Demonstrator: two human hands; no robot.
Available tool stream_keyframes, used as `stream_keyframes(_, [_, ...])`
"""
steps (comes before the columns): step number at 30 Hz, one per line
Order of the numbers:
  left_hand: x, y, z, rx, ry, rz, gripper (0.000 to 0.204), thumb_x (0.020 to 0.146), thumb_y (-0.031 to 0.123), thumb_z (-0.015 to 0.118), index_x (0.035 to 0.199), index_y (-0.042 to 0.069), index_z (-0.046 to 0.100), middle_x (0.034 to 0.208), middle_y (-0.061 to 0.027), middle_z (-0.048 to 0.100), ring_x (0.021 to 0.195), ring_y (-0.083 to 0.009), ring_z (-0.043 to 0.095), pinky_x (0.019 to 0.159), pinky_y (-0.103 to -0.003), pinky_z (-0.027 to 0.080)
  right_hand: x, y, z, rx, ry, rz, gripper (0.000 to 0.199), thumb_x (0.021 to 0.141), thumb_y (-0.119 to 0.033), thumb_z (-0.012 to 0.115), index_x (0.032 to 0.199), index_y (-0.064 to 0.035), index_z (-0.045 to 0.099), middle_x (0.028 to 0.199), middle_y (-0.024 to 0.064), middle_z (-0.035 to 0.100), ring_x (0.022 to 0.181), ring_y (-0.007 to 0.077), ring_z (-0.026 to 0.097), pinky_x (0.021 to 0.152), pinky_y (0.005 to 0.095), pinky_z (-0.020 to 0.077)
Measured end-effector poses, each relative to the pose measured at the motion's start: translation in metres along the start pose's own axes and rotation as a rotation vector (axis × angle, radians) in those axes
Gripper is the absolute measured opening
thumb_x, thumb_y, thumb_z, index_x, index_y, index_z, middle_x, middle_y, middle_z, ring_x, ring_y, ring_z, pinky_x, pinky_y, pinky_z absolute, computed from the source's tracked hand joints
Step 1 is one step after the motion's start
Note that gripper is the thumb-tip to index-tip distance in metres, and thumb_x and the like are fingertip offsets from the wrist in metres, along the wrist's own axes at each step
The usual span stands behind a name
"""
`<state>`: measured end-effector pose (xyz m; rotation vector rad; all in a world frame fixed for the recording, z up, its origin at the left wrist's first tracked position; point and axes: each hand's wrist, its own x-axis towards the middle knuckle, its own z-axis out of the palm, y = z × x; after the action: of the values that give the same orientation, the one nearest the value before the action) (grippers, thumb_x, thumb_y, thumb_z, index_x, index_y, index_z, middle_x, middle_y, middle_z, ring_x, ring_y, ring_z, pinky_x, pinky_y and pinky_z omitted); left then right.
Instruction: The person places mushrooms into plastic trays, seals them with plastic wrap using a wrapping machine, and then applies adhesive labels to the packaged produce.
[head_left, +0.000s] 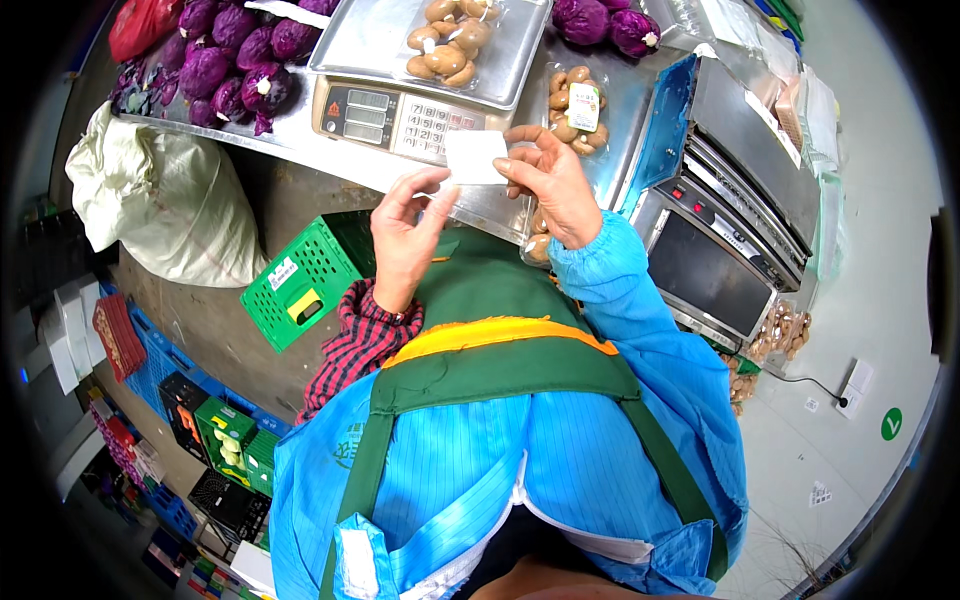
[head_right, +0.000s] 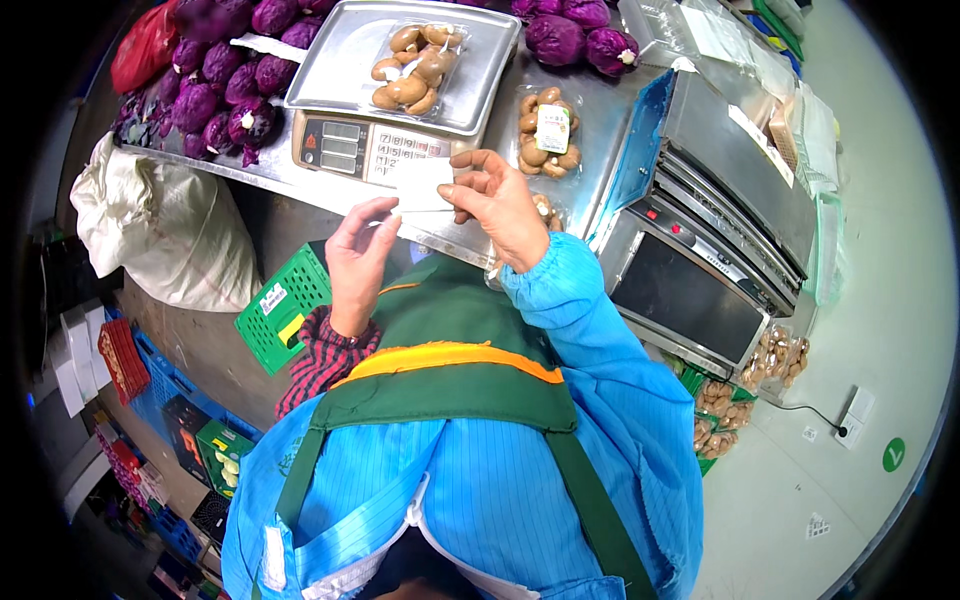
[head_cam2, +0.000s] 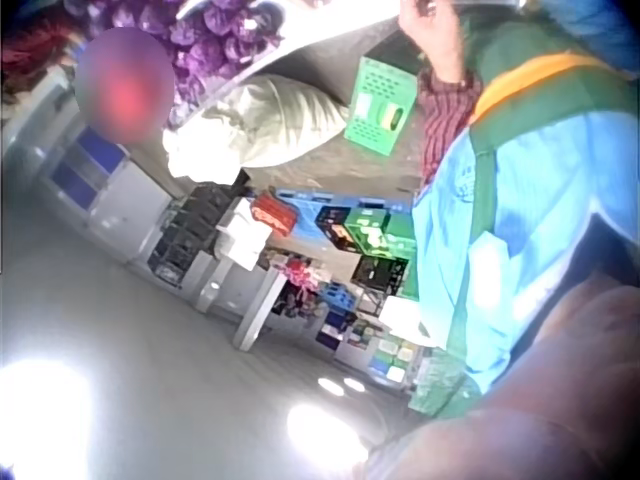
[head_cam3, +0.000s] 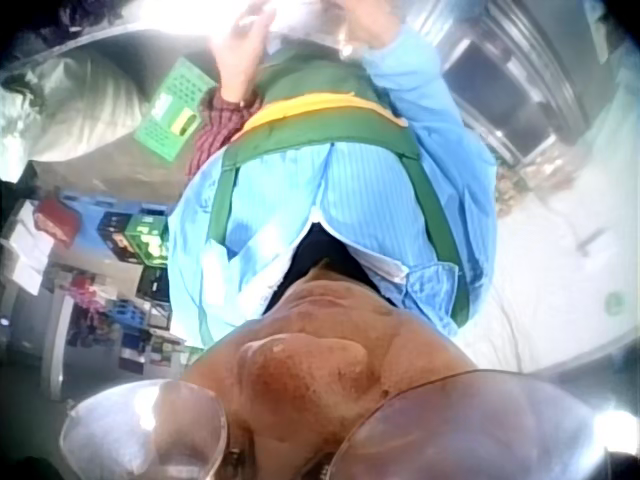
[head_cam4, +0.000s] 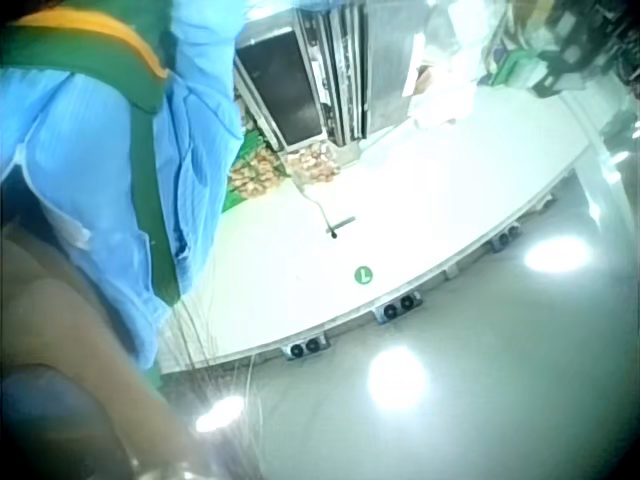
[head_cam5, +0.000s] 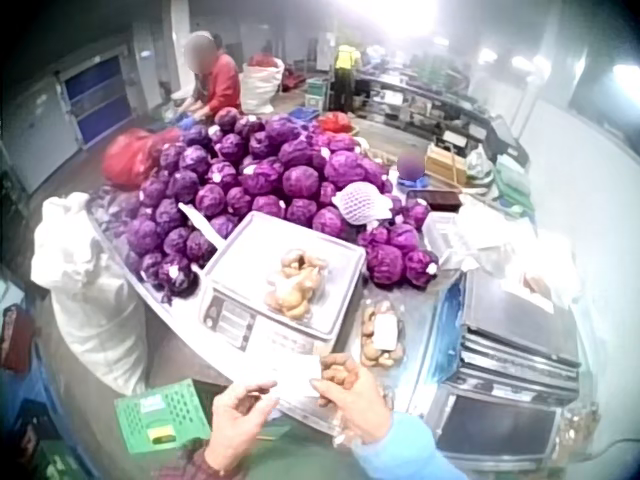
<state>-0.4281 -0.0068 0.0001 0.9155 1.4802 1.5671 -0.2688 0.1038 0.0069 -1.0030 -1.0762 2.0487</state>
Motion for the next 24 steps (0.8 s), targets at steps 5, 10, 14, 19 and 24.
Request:
stream_keyframes(5, [0.001,-0.011,-0.001,0.133,-0.065,-0.057,0.015,0.089,0.01,0.066,0.1,-0.001,0.068,0.097,-0.0017,0.06,0.085,-0.0064,0.053,0.072,-0.021,0.044,0.004,0.005,0.009,-0.014,-0.067,0.046,0.033,0.082,-0.006,0.07,0.11,0.0024,0.057,0.086,0.0056,0.063,0.071,0.01,0.055,0.061,0.0234,0.0459])
stream_keyframes(10, [0.007,-0.013,-0.003,-0.217,0.043,-0.377,0.023,0.094,0.025,0.061,0.087,0.004,0.067,0.071,0.0031,0.055,0.064,-0.0046,0.048,0.057,-0.02,0.039,-0.004,0.009,0.01,-0.545,-0.147,-0.3,0.032,0.082,-0.003,0.068,0.113,-0.0007,0.062,0.09,0.0021,0.064,0.083,0.0079,0.057,0.072,0.0231,0.0474])
stream_keyframes(14, [0.006,-0.012,0.005,-0.52,0.042,-0.549,0.03,0.095,0.035,0.057,0.089,0.006,0.064,0.073,0.0028,0.054,0.065,-0.0071,0.049,0.061,-0.023,0.042,-0.006,0.006,0.005,-0.667,-0.117,-0.288,0.028,0.08,-0.003,0.069,0.107,-0.0002,0.064,0.088,0.0053,0.065,0.078,0.0099,0.058,0.071,0.0256,0.0483])
stream_keyframes(19, [0.01,-0.007,0.009,-0.612,0.04,-0.71,0.03,0.094,0.036,0.059,0.098,0.007,0.063,0.077,0.002,0.056,0.066,-0.0093,0.049,0.065,-0.026,0.043,-0.01,-0.006,0.0,-0.859,-0.159,-0.323,0.022,0.078,-0.004,0.072,0.099,-0.0005,0.065,0.085,0.0075,0.066,0.076,0.012,0.059,0.072,0.0268,0.0492])
stream_keyframes(24, [0.007,-0.013,0.014,-0.495,0.032,-0.65,0.026,0.092,0.032,0.062,0.093,0.006,0.065,0.076,0.003,0.056,0.066,-0.0076,0.047,0.064,-0.025,0.042,-0.014,-0.006,0.003,-0.746,-0.121,-0.307,0.022,0.077,-0.005,0.072,0.097,-0.0018,0.064,0.085,0.013,0.065,0.076,0.0214,0.064,0.07,0.0315,0.0513])
